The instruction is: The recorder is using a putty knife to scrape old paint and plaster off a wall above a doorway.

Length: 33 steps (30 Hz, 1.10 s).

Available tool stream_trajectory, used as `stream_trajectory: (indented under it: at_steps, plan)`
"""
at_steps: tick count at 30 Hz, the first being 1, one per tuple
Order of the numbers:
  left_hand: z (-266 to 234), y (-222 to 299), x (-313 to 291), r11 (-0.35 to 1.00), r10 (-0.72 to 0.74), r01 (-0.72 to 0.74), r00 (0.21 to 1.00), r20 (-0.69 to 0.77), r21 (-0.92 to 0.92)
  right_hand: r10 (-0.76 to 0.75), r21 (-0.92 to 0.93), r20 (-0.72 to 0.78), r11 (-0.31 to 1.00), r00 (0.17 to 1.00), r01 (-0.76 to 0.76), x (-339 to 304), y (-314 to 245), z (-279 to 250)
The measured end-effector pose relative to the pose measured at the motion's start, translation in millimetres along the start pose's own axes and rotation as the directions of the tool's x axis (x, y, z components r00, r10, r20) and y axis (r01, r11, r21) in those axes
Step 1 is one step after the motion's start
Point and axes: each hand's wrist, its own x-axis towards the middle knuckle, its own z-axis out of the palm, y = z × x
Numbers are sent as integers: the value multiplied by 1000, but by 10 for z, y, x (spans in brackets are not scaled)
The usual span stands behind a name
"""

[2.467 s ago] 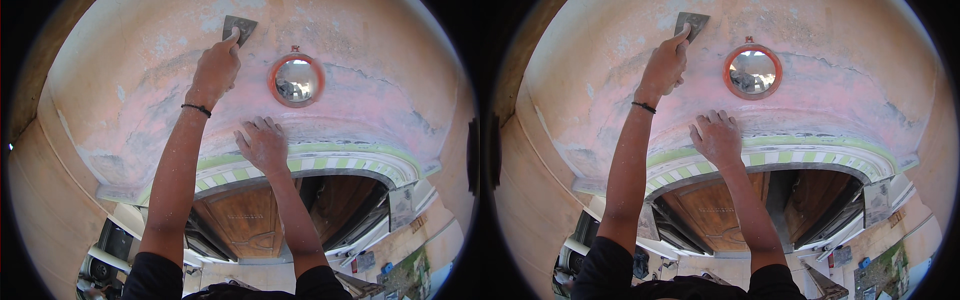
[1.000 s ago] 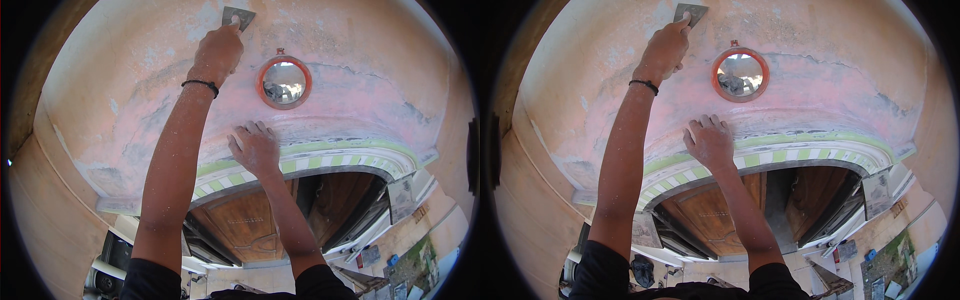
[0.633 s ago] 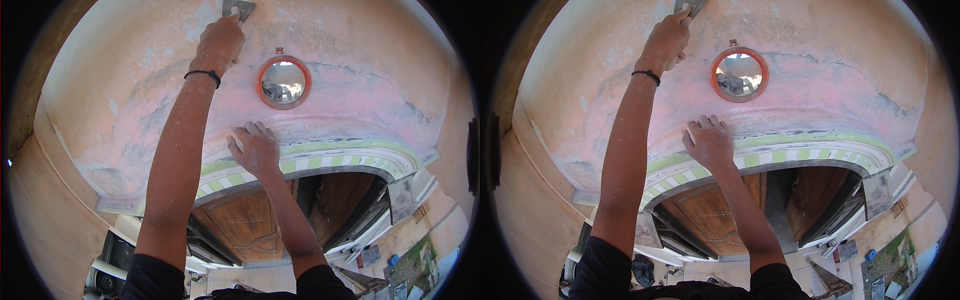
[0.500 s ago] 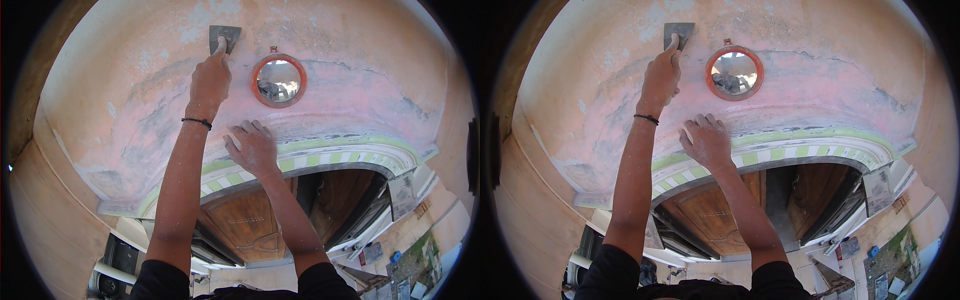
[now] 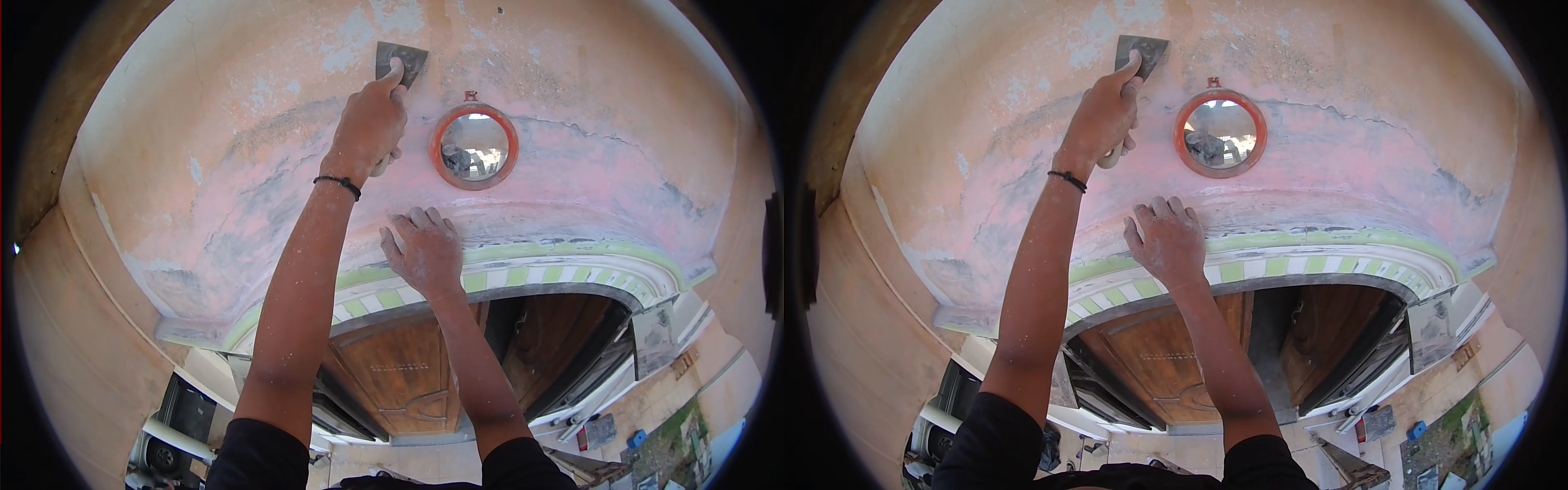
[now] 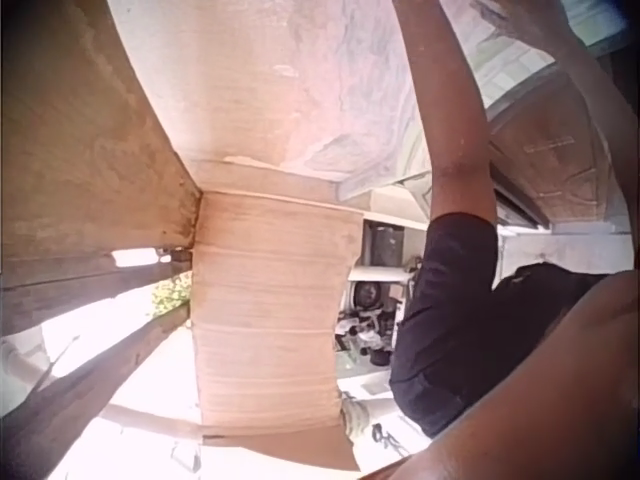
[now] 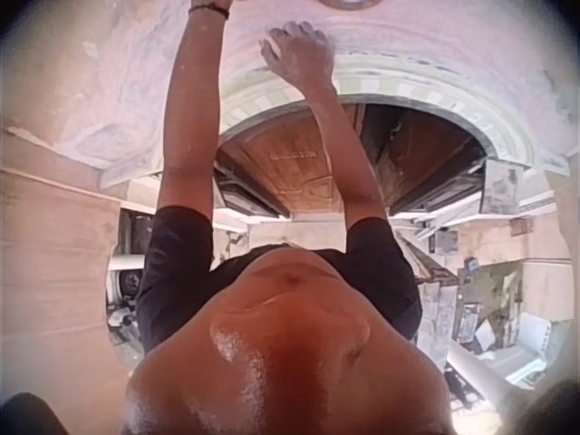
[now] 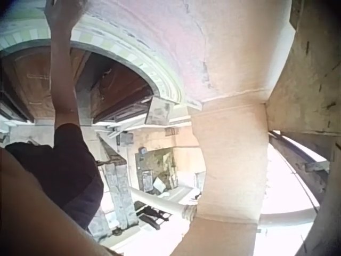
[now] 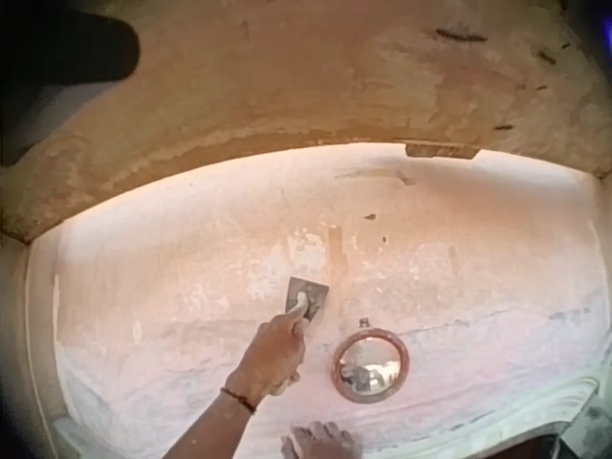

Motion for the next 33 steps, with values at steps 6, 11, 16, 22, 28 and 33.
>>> stream_trajectory:
  at_steps: [6,11,16,22,28,33]
  plan:
    - [18,-122,-79,996,29,-26,999,36,-80,5,2,-32,1000,999,-5,-25,101,-62]
    - [-150,-132,100,999,-3,3,1000,11,-54,11,7,-32,1000,999,-11,-7,31,2]
    - [20,-131,84,993,63,-70,995,-71,-92,22,21,-39,1000,999,-22,3,75,-47]
    - [-194,-67,234,999,6,-5,1000,11,-53,7,31,-51,1000,999,-5,-8,34,-19]
    - [-316,90,353,997,-3,1,1000,-27,-81,2,66,-71,998,997,3,-17,95,-10]
    - [-225,-710,-477,988,-138,131,987,-89,-76,5,94,-82,996,997,3,13,71,-55]
